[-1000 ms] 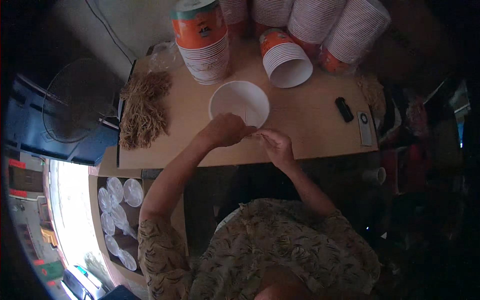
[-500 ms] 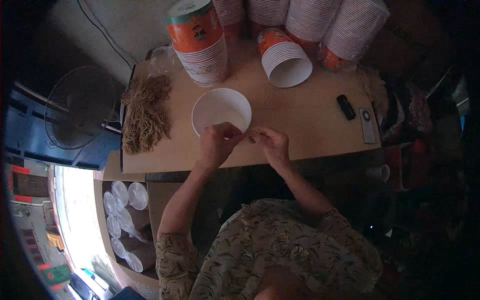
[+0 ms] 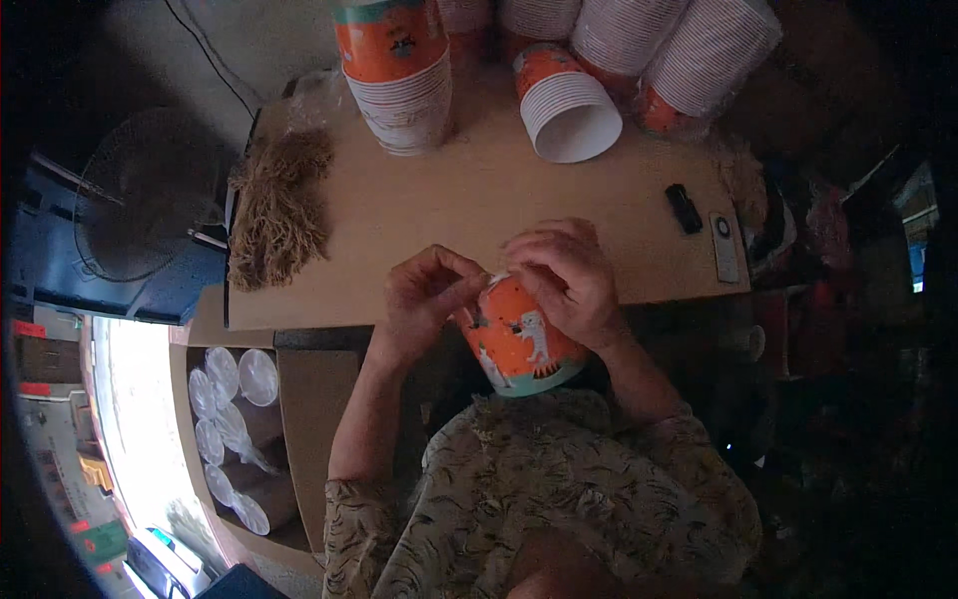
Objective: Attaching string handles to paper bowls by threading twine through pre-punched holes and tying them.
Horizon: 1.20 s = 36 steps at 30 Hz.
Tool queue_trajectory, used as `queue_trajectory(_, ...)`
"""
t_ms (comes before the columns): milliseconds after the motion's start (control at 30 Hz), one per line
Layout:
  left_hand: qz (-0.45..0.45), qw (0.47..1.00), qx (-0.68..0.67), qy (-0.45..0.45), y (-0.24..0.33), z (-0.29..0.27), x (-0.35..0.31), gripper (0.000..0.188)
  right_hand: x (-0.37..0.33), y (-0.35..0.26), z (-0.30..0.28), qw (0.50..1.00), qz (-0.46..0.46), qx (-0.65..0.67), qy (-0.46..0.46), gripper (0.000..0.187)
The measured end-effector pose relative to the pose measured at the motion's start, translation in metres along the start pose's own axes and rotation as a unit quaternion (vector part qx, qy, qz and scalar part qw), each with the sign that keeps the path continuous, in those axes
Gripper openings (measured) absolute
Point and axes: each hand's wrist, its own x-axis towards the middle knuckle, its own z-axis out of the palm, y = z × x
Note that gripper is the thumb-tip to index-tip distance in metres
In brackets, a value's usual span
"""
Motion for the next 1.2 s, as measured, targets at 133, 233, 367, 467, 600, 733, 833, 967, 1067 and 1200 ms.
queue_trajectory(133,-0.046,0.998,-0.035,0.021,-0.052,-0.005,-0.008,0.006,-0.041,0.015,0.033,0.986,0.134,0.077,-0.06,0.009)
queue_trajectory(233,-0.109,0.99,-0.086,0.023,-0.072,-0.005,-0.025,0.011,-0.063,0.016,0.046,0.957,0.235,0.127,-0.11,0.009)
queue_trajectory(367,-0.122,0.98,-0.143,0.062,-0.077,-0.008,-0.039,0.013,-0.065,0.012,0.053,0.954,0.221,0.139,-0.15,0.008)
queue_trajectory(467,-0.125,0.985,-0.107,0.05,-0.065,-0.006,-0.041,0.015,-0.06,0.008,0.049,0.948,0.221,0.162,-0.163,0.008)
queue_trajectory(600,-0.063,0.993,-0.088,0.045,-0.058,-0.001,-0.042,0.015,-0.041,0.008,0.043,0.943,0.161,0.236,-0.169,0.012)
queue_trajectory(733,0.011,0.989,-0.132,0.058,-0.069,-0.004,-0.039,0.014,-0.04,0.017,0.037,0.897,0.198,0.301,-0.255,0.007)
queue_trajectory(833,-0.042,0.988,-0.143,0.031,-0.068,-0.007,-0.039,0.013,-0.033,0.015,0.03,0.86,0.267,0.319,-0.294,0.008)
queue_trajectory(967,-0.035,0.986,-0.164,0.009,-0.056,-0.001,-0.037,0.012,-0.036,0.022,0.029,0.849,0.277,0.335,-0.3,0.013)
queue_trajectory(1067,-0.032,0.987,-0.159,0.016,-0.056,0.002,-0.034,0.013,-0.035,0.023,0.03,0.862,0.272,0.318,-0.287,0.014)
queue_trajectory(1200,-0.004,0.991,-0.13,0.013,-0.063,-0.001,-0.033,0.012,-0.038,0.025,0.035,0.881,0.236,0.316,-0.262,0.012)
